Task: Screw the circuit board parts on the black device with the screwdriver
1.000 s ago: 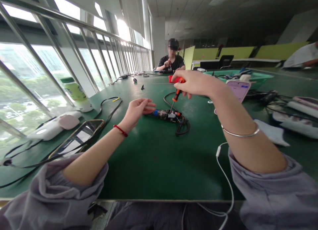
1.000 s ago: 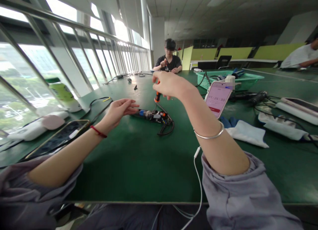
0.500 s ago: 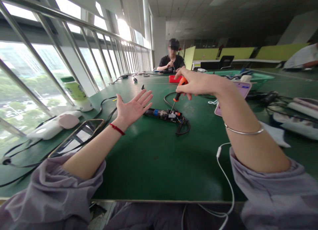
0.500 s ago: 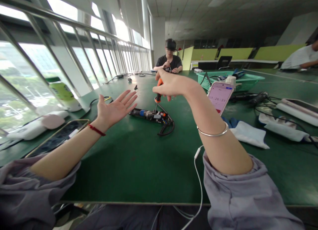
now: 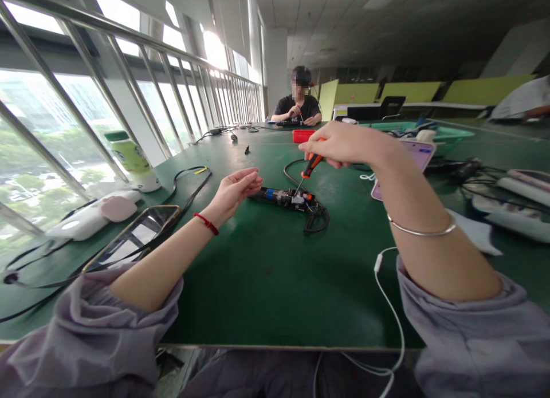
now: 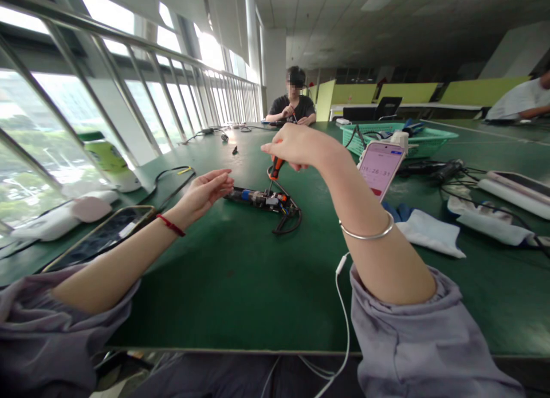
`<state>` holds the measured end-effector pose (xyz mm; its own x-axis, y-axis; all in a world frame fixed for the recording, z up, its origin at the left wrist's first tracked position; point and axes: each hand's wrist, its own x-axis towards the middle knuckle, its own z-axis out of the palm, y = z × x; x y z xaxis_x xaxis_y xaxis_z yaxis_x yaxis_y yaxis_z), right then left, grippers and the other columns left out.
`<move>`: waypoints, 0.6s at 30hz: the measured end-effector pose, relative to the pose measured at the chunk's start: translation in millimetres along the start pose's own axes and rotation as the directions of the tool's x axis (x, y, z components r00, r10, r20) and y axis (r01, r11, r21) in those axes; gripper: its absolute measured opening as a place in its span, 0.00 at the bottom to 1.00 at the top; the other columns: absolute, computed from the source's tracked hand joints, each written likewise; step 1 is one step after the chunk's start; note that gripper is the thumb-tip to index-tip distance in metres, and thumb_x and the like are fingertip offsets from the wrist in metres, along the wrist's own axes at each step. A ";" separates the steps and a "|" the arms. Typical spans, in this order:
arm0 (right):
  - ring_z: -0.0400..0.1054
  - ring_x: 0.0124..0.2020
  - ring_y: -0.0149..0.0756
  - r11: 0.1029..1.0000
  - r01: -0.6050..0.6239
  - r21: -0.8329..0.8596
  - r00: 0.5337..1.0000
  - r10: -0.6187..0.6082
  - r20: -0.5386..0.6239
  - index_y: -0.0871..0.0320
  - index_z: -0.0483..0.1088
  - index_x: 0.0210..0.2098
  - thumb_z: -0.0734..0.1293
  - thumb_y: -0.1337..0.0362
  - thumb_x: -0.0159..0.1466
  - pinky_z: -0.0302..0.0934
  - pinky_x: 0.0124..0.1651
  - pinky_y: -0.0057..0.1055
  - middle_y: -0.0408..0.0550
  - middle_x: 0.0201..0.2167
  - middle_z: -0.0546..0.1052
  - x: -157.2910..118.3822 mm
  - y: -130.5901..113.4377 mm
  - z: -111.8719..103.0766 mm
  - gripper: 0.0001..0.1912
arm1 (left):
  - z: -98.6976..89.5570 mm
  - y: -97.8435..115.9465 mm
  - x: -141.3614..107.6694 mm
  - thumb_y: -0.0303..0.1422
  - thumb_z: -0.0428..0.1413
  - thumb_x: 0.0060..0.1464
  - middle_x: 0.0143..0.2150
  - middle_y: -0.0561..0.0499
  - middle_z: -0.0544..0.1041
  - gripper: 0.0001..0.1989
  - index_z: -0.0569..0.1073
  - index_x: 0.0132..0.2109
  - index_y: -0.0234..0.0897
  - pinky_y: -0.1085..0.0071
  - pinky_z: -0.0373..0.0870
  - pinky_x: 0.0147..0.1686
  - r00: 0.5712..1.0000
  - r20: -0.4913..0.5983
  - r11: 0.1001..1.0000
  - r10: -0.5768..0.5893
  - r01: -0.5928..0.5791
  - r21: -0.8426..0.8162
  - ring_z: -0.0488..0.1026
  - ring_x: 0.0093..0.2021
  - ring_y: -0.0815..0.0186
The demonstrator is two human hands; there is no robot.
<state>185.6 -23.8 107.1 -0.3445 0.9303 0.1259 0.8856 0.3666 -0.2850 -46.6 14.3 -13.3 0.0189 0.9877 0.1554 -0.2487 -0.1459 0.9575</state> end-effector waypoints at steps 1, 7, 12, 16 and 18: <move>0.65 0.21 0.32 1.000 0.011 0.006 1.000 -0.011 -0.020 0.60 0.70 0.44 0.60 0.52 0.63 0.57 0.27 0.31 0.45 0.20 0.70 0.3 -1.1 0.3 0.19 | 0.2 -1.8 0.2 0.28 0.60 0.51 0.30 0.50 0.79 0.10 0.75 0.42 0.30 0.77 0.74 0.37 1.000 -0.009 0.999 0.011 -0.010 0.050 0.76 0.29 0.72; 0.66 0.23 0.33 1.000 0.005 0.010 1.000 -0.004 -0.023 0.60 0.68 0.48 0.63 0.50 0.59 0.57 0.27 0.31 0.46 0.21 0.72 1.7 -3.5 2.9 0.23 | 0.4 -5.8 -1.2 0.30 0.59 0.54 0.35 0.44 0.80 0.11 0.75 0.44 0.29 0.73 0.75 0.41 0.999 0.045 0.984 -0.005 -0.003 0.180 0.79 0.36 0.67; 0.65 0.21 0.31 1.000 0.021 0.019 0.998 -0.020 -0.064 0.60 0.69 0.45 0.58 0.54 0.63 0.57 0.27 0.31 0.45 0.19 0.70 0.7 -2.6 3.4 0.19 | -1.6 -6.7 -1.9 0.27 0.58 0.54 0.41 0.41 0.80 0.14 0.73 0.48 0.29 0.68 0.73 0.49 0.990 0.125 0.982 -0.062 0.039 0.183 0.78 0.43 0.64; 0.67 0.24 0.32 0.999 0.031 0.023 0.998 -0.029 -0.060 0.57 0.65 0.50 0.65 0.56 0.59 0.58 0.29 0.31 0.45 0.26 0.74 2.0 -2.1 3.2 0.22 | 0.3 -4.6 -3.8 0.29 0.63 0.47 0.38 0.43 0.81 0.18 0.74 0.47 0.29 0.68 0.73 0.48 0.997 0.083 0.975 0.007 -0.025 0.219 0.78 0.41 0.64; 0.66 0.23 0.33 1.000 -0.030 0.006 0.997 0.031 -0.069 0.58 0.66 0.48 0.62 0.51 0.61 0.57 0.28 0.32 0.46 0.22 0.72 2.6 -1.9 3.8 0.22 | 2.5 -2.6 -5.1 0.30 0.66 0.42 0.34 0.45 0.81 0.19 0.75 0.44 0.29 0.68 0.74 0.46 0.999 0.035 0.969 0.034 -0.042 0.243 0.78 0.38 0.64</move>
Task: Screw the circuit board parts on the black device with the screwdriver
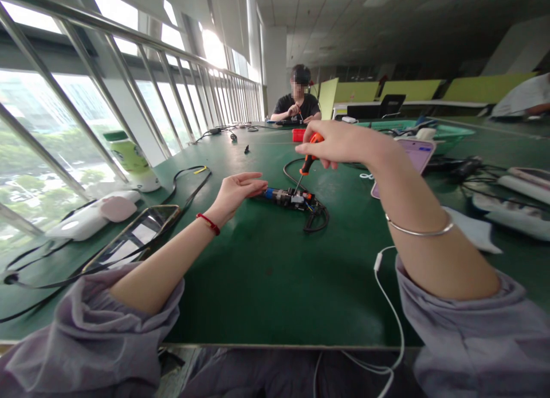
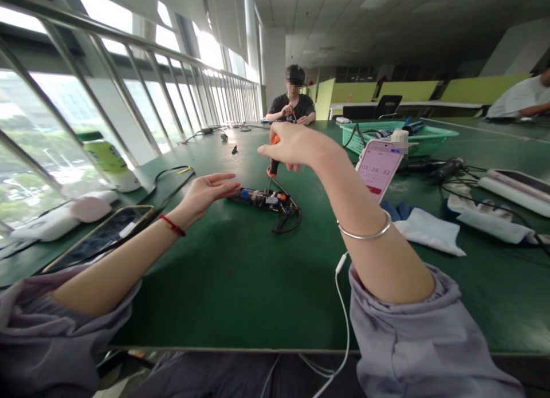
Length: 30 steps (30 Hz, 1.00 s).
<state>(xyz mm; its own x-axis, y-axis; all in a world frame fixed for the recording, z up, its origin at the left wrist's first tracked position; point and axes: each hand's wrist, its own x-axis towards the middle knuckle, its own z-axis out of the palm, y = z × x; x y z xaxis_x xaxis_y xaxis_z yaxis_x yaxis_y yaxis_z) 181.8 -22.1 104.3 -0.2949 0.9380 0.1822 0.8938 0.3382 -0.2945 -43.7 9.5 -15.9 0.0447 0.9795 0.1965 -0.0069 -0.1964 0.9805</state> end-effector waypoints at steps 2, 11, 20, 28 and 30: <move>0.65 0.21 0.34 0.999 -0.033 -0.027 0.999 0.032 -0.031 0.59 0.69 0.44 0.57 0.48 0.63 0.56 0.27 0.32 0.46 0.18 0.70 0.0 0.1 0.7 0.23 | 1.4 2.1 -0.7 0.30 0.68 0.38 0.31 0.46 0.80 0.20 0.76 0.41 0.29 0.68 0.75 0.44 0.999 -0.037 1.000 0.007 -0.007 0.017 0.78 0.35 0.64; 0.66 0.23 0.33 1.000 0.024 -0.008 1.000 -0.024 -0.010 0.58 0.68 0.44 0.63 0.50 0.59 0.57 0.28 0.32 0.46 0.23 0.73 -0.8 -2.6 0.2 0.20 | 3.0 4.0 -3.4 0.34 0.71 0.30 0.26 0.49 0.79 0.22 0.76 0.35 0.30 0.70 0.75 0.40 0.993 -0.091 0.994 0.073 -0.065 0.087 0.77 0.31 0.65; 0.66 0.23 0.32 0.997 0.060 0.040 0.998 -0.060 0.008 0.57 0.68 0.45 0.66 0.51 0.57 0.58 0.27 0.31 0.45 0.24 0.73 -1.2 -2.5 0.2 0.21 | 5.5 0.6 -4.6 0.31 0.65 0.45 0.36 0.44 0.81 0.20 0.74 0.46 0.30 0.69 0.75 0.45 0.995 0.085 0.998 -0.061 0.060 0.005 0.79 0.38 0.65; 0.67 0.24 0.33 0.996 0.059 0.074 0.997 -0.062 0.035 0.57 0.68 0.47 0.61 0.51 0.62 0.58 0.27 0.31 0.46 0.22 0.72 0.3 -2.0 0.8 0.20 | 10.8 9.0 -10.8 0.32 0.70 0.33 0.26 0.49 0.79 0.18 0.72 0.32 0.31 0.67 0.75 0.40 0.999 -0.042 0.998 0.025 -0.022 0.067 0.77 0.30 0.65; 0.67 0.23 0.33 0.994 0.053 0.092 0.997 -0.059 0.059 0.58 0.66 0.49 0.60 0.51 0.62 0.58 0.26 0.30 0.46 0.22 0.72 0.3 -2.5 1.0 0.21 | 11.4 7.9 -10.9 0.31 0.70 0.33 0.25 0.51 0.78 0.18 0.72 0.32 0.31 0.67 0.74 0.40 0.998 -0.044 0.996 0.044 -0.040 0.076 0.77 0.30 0.65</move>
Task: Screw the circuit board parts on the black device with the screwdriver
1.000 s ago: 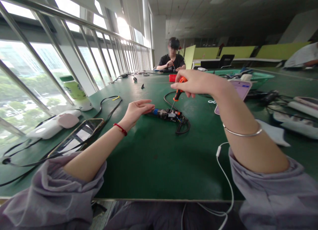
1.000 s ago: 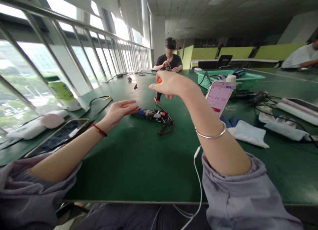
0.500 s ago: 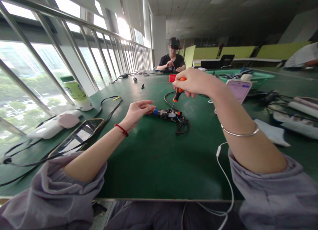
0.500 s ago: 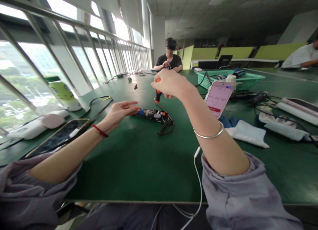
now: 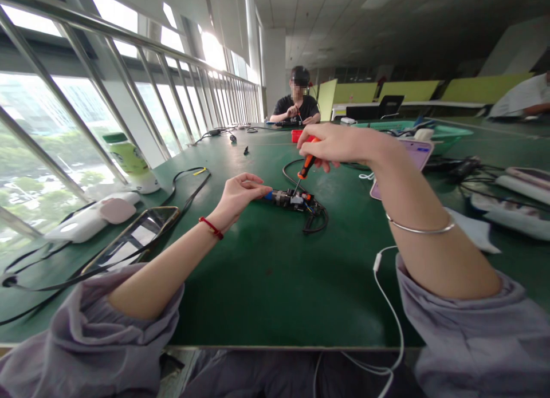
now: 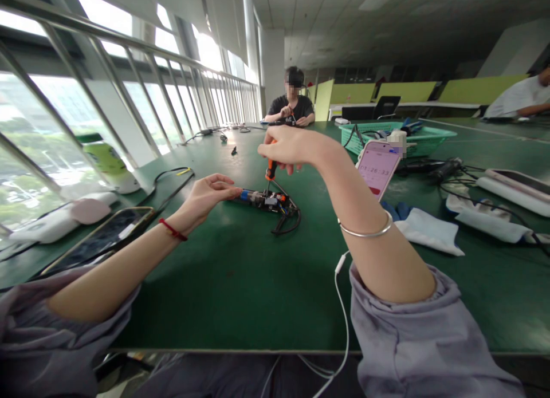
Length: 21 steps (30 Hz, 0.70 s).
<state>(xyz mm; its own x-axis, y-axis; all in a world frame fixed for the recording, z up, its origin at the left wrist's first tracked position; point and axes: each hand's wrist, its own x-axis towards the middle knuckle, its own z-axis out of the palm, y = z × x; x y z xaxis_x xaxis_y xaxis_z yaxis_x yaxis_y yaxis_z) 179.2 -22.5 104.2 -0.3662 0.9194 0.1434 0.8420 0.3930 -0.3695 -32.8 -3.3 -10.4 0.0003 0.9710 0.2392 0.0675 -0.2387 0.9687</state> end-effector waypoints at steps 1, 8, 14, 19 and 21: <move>0.66 0.22 0.33 1.000 -0.013 -0.010 1.000 0.013 -0.002 0.59 0.67 0.48 0.57 0.50 0.64 0.58 0.26 0.30 0.46 0.21 0.71 -0.1 -0.3 0.0 0.22 | 0.2 -1.1 0.1 0.31 0.70 0.33 0.25 0.51 0.78 0.18 0.72 0.32 0.31 0.67 0.74 0.41 1.000 0.011 1.000 0.000 0.000 -0.003 0.77 0.30 0.65; 0.67 0.24 0.33 0.999 0.006 -0.053 0.999 -0.008 -0.036 0.57 0.65 0.51 0.65 0.56 0.58 0.59 0.28 0.31 0.47 0.27 0.74 -2.1 -2.8 -3.0 0.23 | -0.7 -10.1 2.0 0.29 0.65 0.45 0.36 0.45 0.81 0.15 0.74 0.42 0.31 0.69 0.74 0.46 0.987 0.123 0.984 -0.100 0.117 -0.135 0.78 0.38 0.65; 0.67 0.24 0.37 0.991 -0.092 -0.101 0.995 0.087 -0.052 0.58 0.71 0.41 0.61 0.43 0.59 0.58 0.28 0.34 0.48 0.19 0.70 1.6 0.7 -1.4 0.25 | 0.7 -11.4 3.4 0.27 0.68 0.39 0.30 0.48 0.79 0.14 0.71 0.32 0.31 0.72 0.75 0.41 0.993 -0.004 0.979 -0.119 0.117 -0.166 0.77 0.32 0.69; 0.67 0.24 0.35 0.999 -0.047 0.004 0.997 0.047 -0.064 0.58 0.68 0.46 0.61 0.50 0.61 0.59 0.29 0.33 0.47 0.22 0.72 3.4 1.3 0.2 0.21 | 2.8 -11.7 2.8 0.28 0.70 0.35 0.25 0.53 0.76 0.15 0.72 0.30 0.31 0.75 0.74 0.38 0.994 -0.015 0.981 -0.110 0.106 -0.164 0.75 0.27 0.72; 0.68 0.25 0.35 0.999 -0.010 0.032 0.999 0.012 -0.051 0.56 0.66 0.49 0.65 0.52 0.58 0.60 0.29 0.32 0.47 0.26 0.74 3.7 1.2 0.8 0.23 | 3.5 -11.1 1.2 0.28 0.69 0.37 0.29 0.50 0.78 0.15 0.74 0.34 0.31 0.74 0.74 0.40 0.988 0.017 0.970 -0.157 0.157 -0.187 0.76 0.30 0.70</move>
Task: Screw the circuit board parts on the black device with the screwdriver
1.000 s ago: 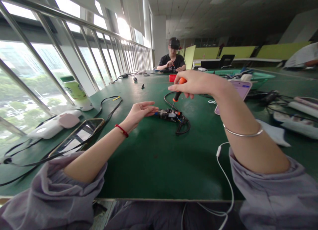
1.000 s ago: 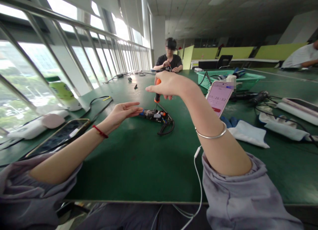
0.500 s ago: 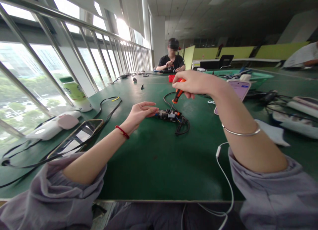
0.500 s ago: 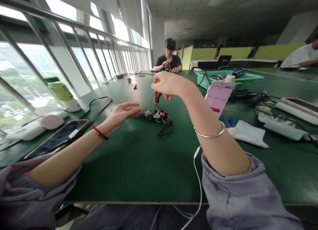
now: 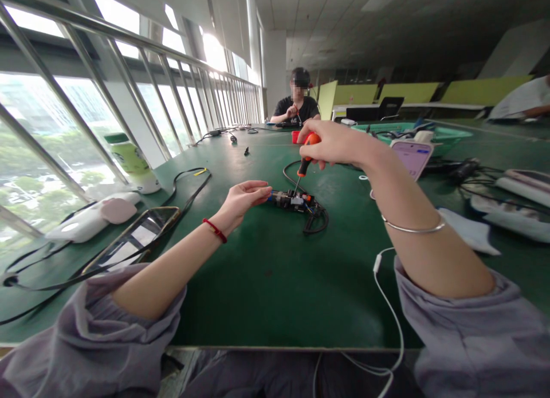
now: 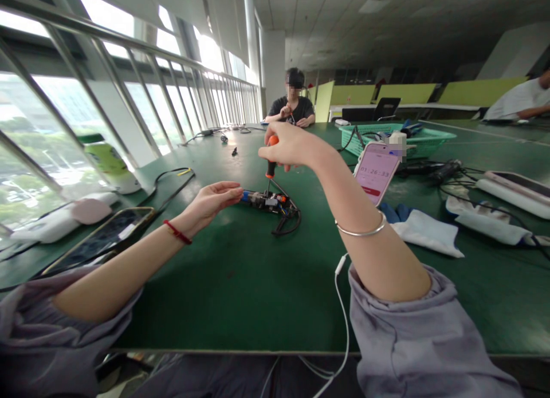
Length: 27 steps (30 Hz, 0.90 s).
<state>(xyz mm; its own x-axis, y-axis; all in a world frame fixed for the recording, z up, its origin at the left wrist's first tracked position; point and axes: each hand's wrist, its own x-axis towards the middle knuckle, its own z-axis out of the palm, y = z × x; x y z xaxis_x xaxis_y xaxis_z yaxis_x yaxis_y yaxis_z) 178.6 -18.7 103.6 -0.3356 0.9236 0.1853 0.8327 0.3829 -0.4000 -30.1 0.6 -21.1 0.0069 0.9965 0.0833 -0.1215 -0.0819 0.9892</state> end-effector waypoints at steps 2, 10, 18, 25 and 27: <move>0.68 0.25 0.35 1.000 -0.006 -0.023 1.000 0.006 -0.007 0.56 0.68 0.48 0.65 0.49 0.58 0.60 0.28 0.32 0.47 0.25 0.74 0.3 0.7 0.6 0.23 | 1.0 1.1 -2.1 0.27 0.68 0.41 0.34 0.46 0.80 0.15 0.75 0.38 0.30 0.72 0.74 0.43 0.998 0.041 0.999 -0.045 0.046 -0.025 0.78 0.34 0.68; 0.67 0.23 0.33 1.000 -0.003 0.006 1.000 0.003 -0.017 0.58 0.68 0.48 0.64 0.52 0.59 0.61 0.28 0.31 0.46 0.24 0.73 0.5 1.3 -0.1 0.22 | 5.8 3.5 -4.2 0.23 0.56 0.54 0.46 0.40 0.78 0.10 0.73 0.44 0.29 0.69 0.71 0.51 0.992 0.082 0.993 -0.092 0.097 -0.070 0.77 0.44 0.65; 0.67 0.24 0.35 0.996 -0.057 -0.069 0.998 0.055 -0.027 0.58 0.72 0.42 0.61 0.50 0.61 0.60 0.29 0.34 0.48 0.21 0.72 -1.1 1.0 -3.3 0.20 | 3.9 1.2 -6.0 0.27 0.66 0.43 0.36 0.46 0.80 0.15 0.76 0.40 0.30 0.70 0.74 0.44 0.999 0.035 0.999 -0.029 0.028 0.027 0.78 0.36 0.67; 0.66 0.21 0.35 0.996 -0.053 -0.077 0.996 0.059 0.072 0.58 0.72 0.41 0.58 0.45 0.62 0.60 0.28 0.34 0.48 0.18 0.70 -4.0 -1.7 -6.2 0.24 | 8.9 6.4 -11.4 0.25 0.62 0.49 0.41 0.42 0.80 0.16 0.73 0.47 0.30 0.70 0.73 0.47 0.994 0.080 0.997 -0.069 0.071 -0.024 0.78 0.41 0.65; 0.65 0.20 0.35 0.993 -0.058 -0.101 0.997 0.064 0.053 0.58 0.72 0.40 0.58 0.46 0.62 0.60 0.27 0.34 0.47 0.17 0.69 -4.3 -1.0 -7.5 0.24 | 9.5 7.5 -11.7 0.25 0.64 0.47 0.39 0.43 0.80 0.17 0.73 0.46 0.29 0.70 0.73 0.46 0.997 0.057 0.998 -0.055 0.055 0.000 0.79 0.39 0.65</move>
<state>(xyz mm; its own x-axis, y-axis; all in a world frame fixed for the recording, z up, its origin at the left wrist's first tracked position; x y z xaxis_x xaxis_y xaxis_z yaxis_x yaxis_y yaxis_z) 182.5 -23.2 109.9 -0.3047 0.9458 0.1122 0.8910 0.3246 -0.3175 -21.6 -11.9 -13.5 0.0704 0.9969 0.0359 -0.1205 -0.0272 0.9923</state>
